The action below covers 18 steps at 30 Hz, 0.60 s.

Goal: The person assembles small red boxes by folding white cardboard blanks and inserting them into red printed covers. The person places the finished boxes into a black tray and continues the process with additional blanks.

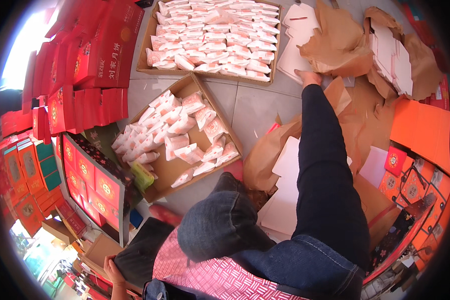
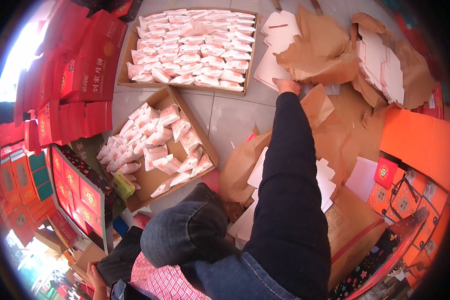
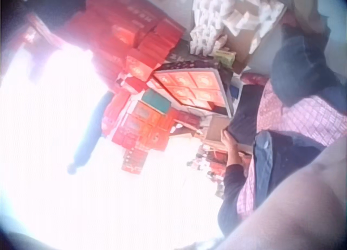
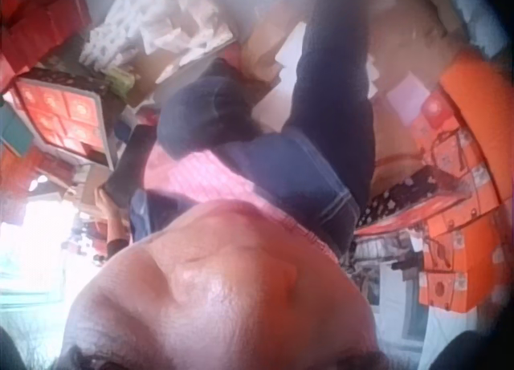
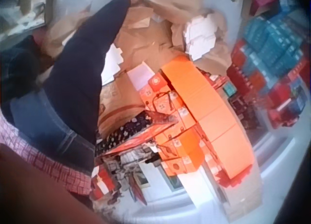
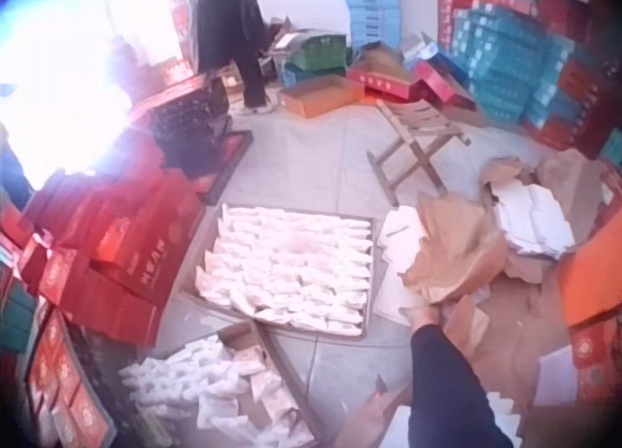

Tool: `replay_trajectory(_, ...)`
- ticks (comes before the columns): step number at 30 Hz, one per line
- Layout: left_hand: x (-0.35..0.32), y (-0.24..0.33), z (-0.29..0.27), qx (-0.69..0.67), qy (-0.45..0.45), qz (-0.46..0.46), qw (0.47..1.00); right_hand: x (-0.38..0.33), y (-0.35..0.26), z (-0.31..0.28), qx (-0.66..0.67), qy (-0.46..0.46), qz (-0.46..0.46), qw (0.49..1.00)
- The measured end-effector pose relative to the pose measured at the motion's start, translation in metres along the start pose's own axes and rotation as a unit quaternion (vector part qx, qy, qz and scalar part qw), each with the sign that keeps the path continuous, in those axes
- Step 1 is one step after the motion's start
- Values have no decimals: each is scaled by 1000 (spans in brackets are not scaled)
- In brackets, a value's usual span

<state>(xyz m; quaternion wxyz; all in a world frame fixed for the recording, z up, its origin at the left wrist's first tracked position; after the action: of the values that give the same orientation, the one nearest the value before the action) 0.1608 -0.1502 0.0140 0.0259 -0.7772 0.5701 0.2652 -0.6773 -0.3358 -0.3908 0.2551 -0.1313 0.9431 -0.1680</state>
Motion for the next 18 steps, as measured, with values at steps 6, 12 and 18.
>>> replay_trajectory(6,6,8,4,-13,4,6,1000,26,13,13,266,-125,137,946)
replay_trajectory(12,-16,-3,9,-42,22,5,999,-9,9,-26,678,-190,67,707)
replay_trajectory(18,-15,2,17,-64,39,42,996,-68,-12,-100,741,-180,-17,647)
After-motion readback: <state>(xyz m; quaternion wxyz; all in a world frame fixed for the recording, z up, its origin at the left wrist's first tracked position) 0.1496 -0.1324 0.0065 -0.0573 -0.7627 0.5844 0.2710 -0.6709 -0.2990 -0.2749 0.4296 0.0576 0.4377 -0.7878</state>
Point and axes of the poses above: each hand's wrist, its own x-axis towards the middle knuckle, its own z-axis out of the palm, y = z × x, the point moved 1 cm from there along x, towards the middle knuckle, and after that the axes turned 5 degrees about -y, right-handed, at the moved point
